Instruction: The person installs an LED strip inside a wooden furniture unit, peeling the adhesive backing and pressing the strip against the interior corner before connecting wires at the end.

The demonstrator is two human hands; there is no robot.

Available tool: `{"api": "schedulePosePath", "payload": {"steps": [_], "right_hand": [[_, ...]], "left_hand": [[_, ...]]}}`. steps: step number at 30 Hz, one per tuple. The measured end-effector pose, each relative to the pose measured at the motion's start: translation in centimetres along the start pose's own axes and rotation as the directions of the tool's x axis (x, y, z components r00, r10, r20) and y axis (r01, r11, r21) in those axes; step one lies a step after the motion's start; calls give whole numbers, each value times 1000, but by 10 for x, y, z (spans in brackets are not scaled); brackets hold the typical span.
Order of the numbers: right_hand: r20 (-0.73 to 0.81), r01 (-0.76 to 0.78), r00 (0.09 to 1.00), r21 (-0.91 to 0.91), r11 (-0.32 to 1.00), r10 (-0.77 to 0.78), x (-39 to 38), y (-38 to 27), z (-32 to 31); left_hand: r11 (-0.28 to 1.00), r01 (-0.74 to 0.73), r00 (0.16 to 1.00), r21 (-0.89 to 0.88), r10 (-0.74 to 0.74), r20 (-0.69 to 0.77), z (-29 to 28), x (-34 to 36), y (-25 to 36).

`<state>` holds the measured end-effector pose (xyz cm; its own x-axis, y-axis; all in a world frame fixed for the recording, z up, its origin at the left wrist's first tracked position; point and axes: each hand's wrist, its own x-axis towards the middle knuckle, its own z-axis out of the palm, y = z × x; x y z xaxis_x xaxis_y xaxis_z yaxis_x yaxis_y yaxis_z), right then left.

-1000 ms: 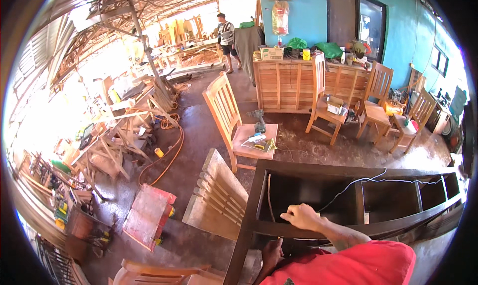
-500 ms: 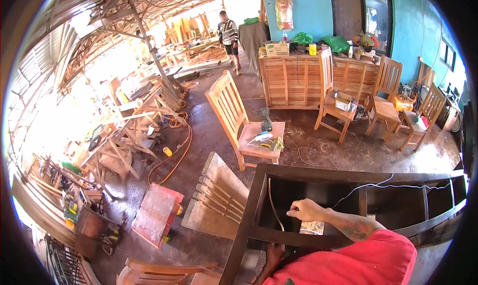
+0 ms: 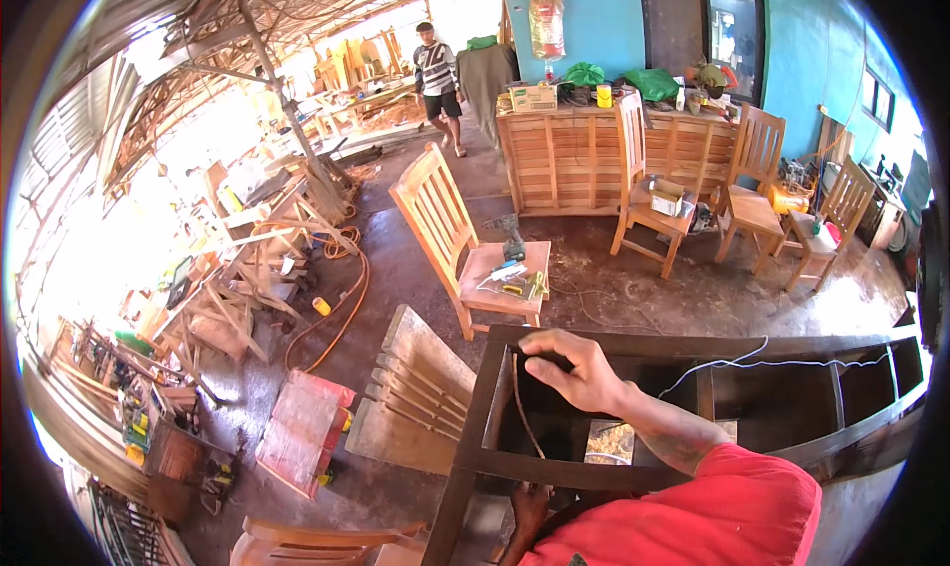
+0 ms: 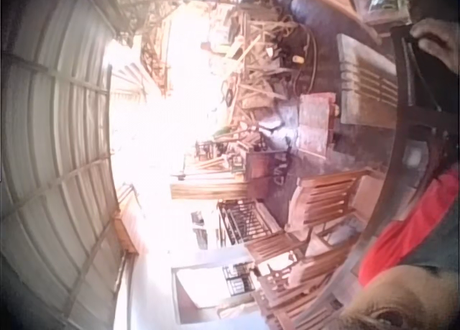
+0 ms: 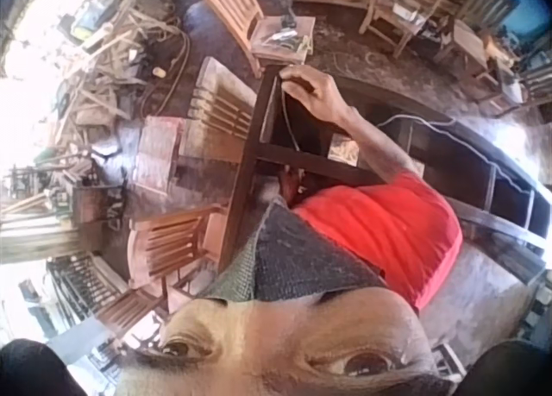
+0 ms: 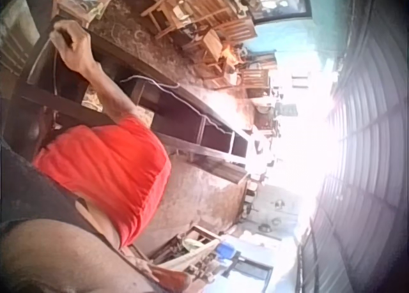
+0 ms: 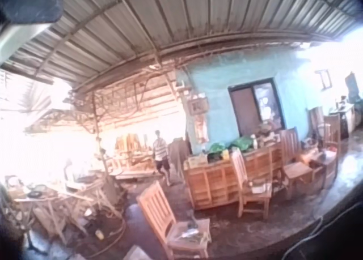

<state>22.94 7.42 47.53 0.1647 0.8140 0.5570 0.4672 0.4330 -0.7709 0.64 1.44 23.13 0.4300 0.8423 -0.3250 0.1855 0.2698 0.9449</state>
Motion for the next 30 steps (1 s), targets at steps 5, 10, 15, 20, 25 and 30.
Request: {"api": "schedulePosePath", "payload": {"steps": [5, 10, 15, 20, 25, 30], "right_hand": [[-149, -14, 973, 721, 692, 175, 8, 1, -13], [-369, 294, 737, 930, 222, 566, 38, 7, -57], [139, -154, 988, 946, -285, -72, -42, 0, -21], [221, -329, 942, 752, 571, 253, -101, -36, -44], [548, -542, 798, 467, 699, 252, -165, -51, -18], [718, -722, 280, -280, 633, 637, -204, -61, 50]], "left_hand": [[998, 55, 994, -39, -51, 98, 12, -1, 2], [981, 32, 999, -190, -23, 47, 4, -4, 4], [973, 127, 992, -192, -128, 4, -7, 1, 4], [980, 186, 972, -63, -175, 156, -8, -16, 37], [991, 89, 996, -99, -87, 27, -27, 12, -9], [970, 37, 998, -238, -46, -32, -33, 22, -8]]}}
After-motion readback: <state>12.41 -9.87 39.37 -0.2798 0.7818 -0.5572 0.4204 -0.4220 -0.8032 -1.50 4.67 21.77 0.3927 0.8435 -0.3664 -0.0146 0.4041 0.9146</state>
